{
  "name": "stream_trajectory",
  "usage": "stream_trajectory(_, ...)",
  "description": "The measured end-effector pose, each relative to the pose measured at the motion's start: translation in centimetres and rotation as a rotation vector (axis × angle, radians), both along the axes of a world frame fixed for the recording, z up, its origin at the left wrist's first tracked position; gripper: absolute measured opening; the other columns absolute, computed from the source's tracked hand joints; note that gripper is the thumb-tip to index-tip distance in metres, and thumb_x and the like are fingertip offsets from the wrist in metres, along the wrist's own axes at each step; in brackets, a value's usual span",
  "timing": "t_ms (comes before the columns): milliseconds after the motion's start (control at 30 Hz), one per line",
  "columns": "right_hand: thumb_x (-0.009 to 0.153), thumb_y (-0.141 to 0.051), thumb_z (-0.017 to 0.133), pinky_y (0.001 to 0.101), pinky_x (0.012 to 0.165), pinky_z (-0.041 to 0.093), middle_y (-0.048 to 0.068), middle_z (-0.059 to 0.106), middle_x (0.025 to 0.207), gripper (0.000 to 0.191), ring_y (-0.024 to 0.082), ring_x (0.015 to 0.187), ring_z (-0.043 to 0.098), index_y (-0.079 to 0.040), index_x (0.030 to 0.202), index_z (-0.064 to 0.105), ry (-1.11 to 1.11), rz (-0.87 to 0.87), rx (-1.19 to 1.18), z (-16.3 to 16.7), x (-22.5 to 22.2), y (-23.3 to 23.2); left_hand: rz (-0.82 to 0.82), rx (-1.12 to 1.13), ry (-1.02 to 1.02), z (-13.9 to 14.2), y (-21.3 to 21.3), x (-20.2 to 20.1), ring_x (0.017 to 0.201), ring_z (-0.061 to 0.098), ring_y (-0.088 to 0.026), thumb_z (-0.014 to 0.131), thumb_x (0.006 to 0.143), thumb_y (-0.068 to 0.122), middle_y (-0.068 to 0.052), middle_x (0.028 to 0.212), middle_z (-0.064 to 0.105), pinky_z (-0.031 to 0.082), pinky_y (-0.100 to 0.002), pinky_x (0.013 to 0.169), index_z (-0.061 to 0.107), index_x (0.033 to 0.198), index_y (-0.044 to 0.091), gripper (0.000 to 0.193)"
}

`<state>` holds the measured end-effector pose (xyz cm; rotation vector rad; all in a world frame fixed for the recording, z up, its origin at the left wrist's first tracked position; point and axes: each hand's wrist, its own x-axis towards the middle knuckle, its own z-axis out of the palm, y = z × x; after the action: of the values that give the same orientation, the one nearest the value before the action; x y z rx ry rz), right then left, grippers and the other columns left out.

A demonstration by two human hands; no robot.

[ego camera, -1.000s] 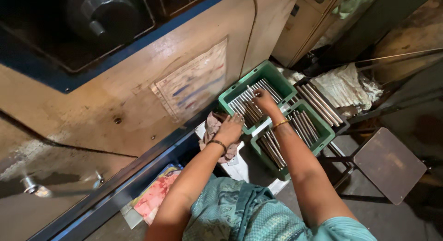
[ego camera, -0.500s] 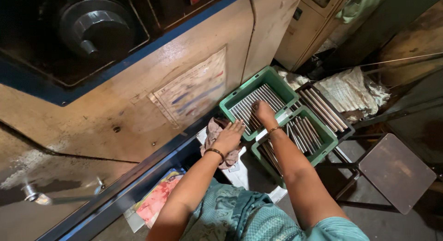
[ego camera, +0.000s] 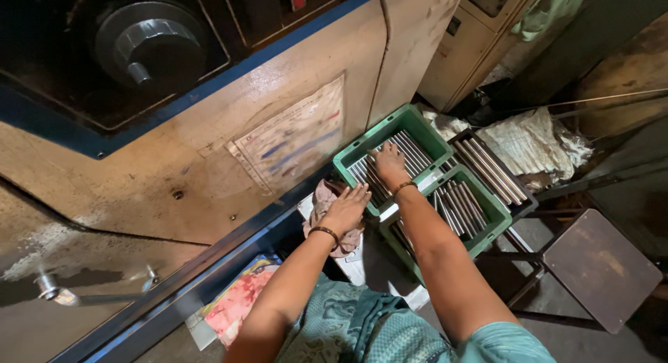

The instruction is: The person repeatedly wipes a section of a machine's exterior surface with a cloth, then uses a metal rod to scrape or clean the same area. The person opens and closes the machine door multiple times during the process.

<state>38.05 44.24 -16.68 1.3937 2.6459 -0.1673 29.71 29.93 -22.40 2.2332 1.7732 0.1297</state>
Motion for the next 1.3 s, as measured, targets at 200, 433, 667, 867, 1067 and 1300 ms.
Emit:
stream_trajectory(200,0.097,-0.014,0.055,0.0577,0.107,0.041,0.013,0.046,0.145,0.058,0.035,0.135,0.043,-0.041,0.148,0.052,-0.025,-0.025,-0.006,-0.9,0.5,-0.3,0.013,0.015,-0.017,-0.5,0.0,0.0,0.155,0.022,-0.029,0.062,0.086,0.010,-0.016,0.167,0.024,0.020,-0.047,0.124,0.038,0.153,0.003,0.072)
stream_trajectory(433,0.090,-0.017,0.061,0.0578,0.106,0.036,0.017,0.044,0.148,0.061,0.038,0.134,0.041,-0.030,0.149,0.049,0.184,0.075,-0.039,-0.3,1.5,0.3,0.018,0.004,0.151,1.4,1.6,0.8,0.141,0.049,-0.030,0.057,0.092,0.012,-0.016,0.144,0.059,0.031,-0.047,0.124,0.064,0.130,0.005,0.039)
stream_trajectory(667,0.094,-0.027,0.062,0.0549,0.103,0.041,0.008,0.058,0.142,0.045,0.033,0.128,0.054,-0.021,0.139,0.060,0.282,0.243,0.002,0.4,1.9,2.8,0.380,-0.045,-0.455,3.3,6.8,2.4,0.122,0.058,-0.041,0.058,0.092,0.018,-0.022,0.133,0.062,0.046,-0.052,0.104,0.060,0.133,0.002,0.044)
stream_trajectory(867,0.091,-0.024,0.057,0.0484,0.096,0.047,0.004,0.069,0.126,0.034,0.024,0.127,0.059,-0.018,0.123,0.069,0.118,0.446,0.029,0.2,0.6,4.6,0.579,0.011,-0.435,2.4,11.2,2.0,0.144,0.031,-0.048,0.065,0.084,0.016,-0.031,0.156,0.034,0.030,-0.051,0.119,0.036,0.148,-0.008,0.074)
stream_trajectory(1067,0.097,-0.026,0.053,0.0483,0.098,0.046,0.004,0.072,0.120,0.027,0.022,0.117,0.064,-0.020,0.116,0.072,0.081,0.492,0.021,-0.6,0.0,5.7,0.818,-0.154,-0.362,1.6,13.0,2.4,0.146,0.033,-0.042,0.061,0.086,0.017,-0.028,0.156,0.034,0.024,-0.062,0.118,0.030,0.151,-0.007,0.076)
stream_trajectory(1300,0.095,-0.018,0.051,0.0536,0.098,0.046,0.003,0.065,0.132,0.036,0.023,0.125,0.060,-0.017,0.128,0.066,0.021,0.430,0.053,-1.3,0.7,5.8,0.617,-0.137,-0.342,1.3,13.6,1.2,0.133,0.058,-0.043,0.056,0.091,0.015,-0.028,0.139,0.060,0.046,-0.053,0.117,0.059,0.134,-0.003,0.047)
